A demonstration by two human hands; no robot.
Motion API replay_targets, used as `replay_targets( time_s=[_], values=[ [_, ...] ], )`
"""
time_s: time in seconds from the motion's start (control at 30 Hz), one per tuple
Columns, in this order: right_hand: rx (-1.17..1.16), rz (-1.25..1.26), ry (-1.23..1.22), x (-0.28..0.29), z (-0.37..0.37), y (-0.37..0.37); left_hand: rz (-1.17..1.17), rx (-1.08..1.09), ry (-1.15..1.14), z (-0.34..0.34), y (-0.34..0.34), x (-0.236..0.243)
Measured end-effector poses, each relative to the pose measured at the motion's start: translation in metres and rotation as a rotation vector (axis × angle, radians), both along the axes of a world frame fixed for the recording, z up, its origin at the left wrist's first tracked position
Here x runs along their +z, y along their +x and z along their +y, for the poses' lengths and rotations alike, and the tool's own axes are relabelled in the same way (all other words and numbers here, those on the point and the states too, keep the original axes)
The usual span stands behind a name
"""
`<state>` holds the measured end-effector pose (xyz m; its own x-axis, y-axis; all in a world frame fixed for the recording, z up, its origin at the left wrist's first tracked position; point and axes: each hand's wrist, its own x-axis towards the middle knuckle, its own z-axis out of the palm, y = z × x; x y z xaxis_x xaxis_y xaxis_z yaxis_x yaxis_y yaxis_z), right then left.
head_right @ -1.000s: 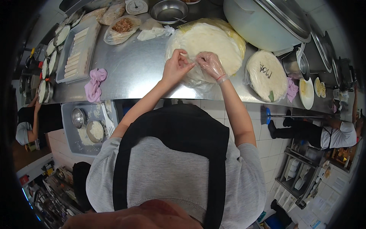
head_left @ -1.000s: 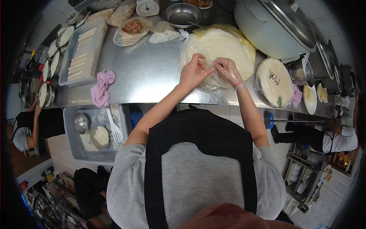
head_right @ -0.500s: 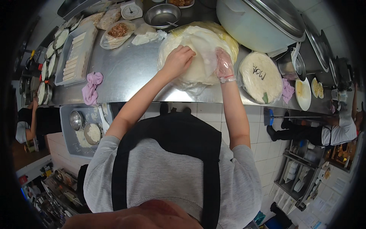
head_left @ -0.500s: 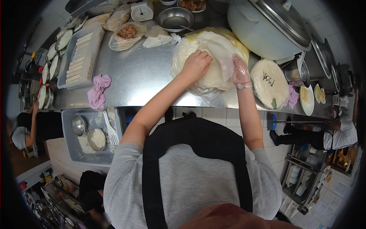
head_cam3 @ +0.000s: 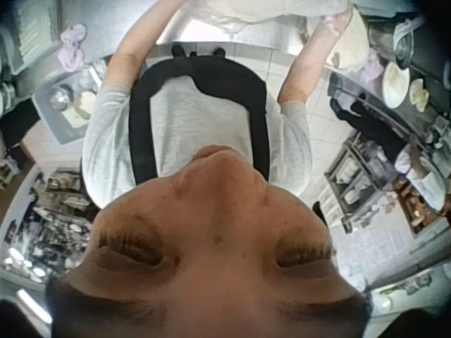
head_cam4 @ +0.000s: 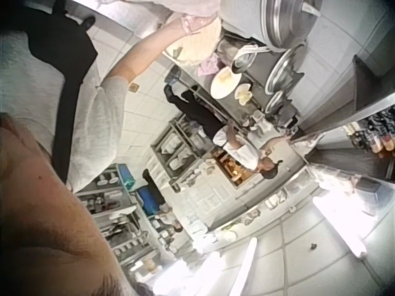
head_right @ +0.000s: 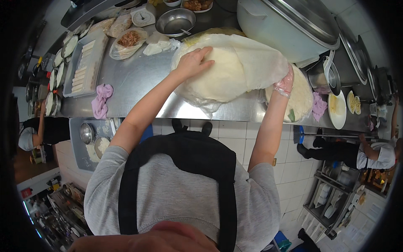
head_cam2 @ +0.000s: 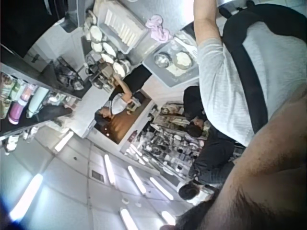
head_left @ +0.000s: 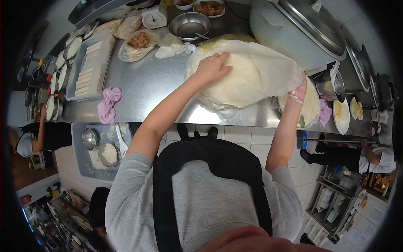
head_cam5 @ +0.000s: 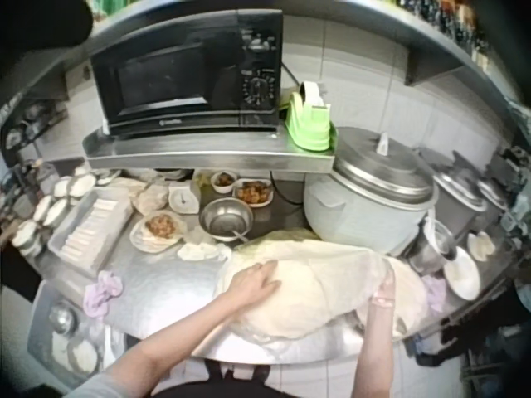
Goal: Preparing and rolling spring rolls by placing meat filling on a wrapper and rolling it tightly.
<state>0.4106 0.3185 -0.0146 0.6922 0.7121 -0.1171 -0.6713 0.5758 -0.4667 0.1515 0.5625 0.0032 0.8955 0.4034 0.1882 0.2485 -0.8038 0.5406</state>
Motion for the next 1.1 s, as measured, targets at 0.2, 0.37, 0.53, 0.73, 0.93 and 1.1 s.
replay_targets(
  time_s=[0.2, 0.37, 0.53, 0.73, 0.93, 1.1],
  values=[
    [-0.106, -0.245, 0.072, 0.016, -0.042, 0.030, 0.112, -0.091, 0.064, 0.006, 0.019, 0.002],
    [-0.198, -0.502, 0.101, 0.064, -0.106, 0.053, 0.130, -0.093, -0.010, 0.011, 0.021, 0.001],
    [-0.549, -0.640, -0.200, 0.159, -0.080, 0.006, 0.141, -0.072, 0.014, 0.016, 0.014, 0.000],
    [-0.084, -1.157, -0.602, 0.200, 0.018, -0.119, -0.050, -0.342, -0.665, -0.015, -0.017, 0.011],
    [1.124, -1.738, -0.224, 0.202, 0.144, -0.231, -0.279, -0.784, -2.465, 0.031, -0.108, -0.015],
    [0.845, -2.241, -0.235, 0.157, 0.190, -0.241, -0.987, -0.676, -2.350, 0.108, -0.207, -0.008]
  ],
)
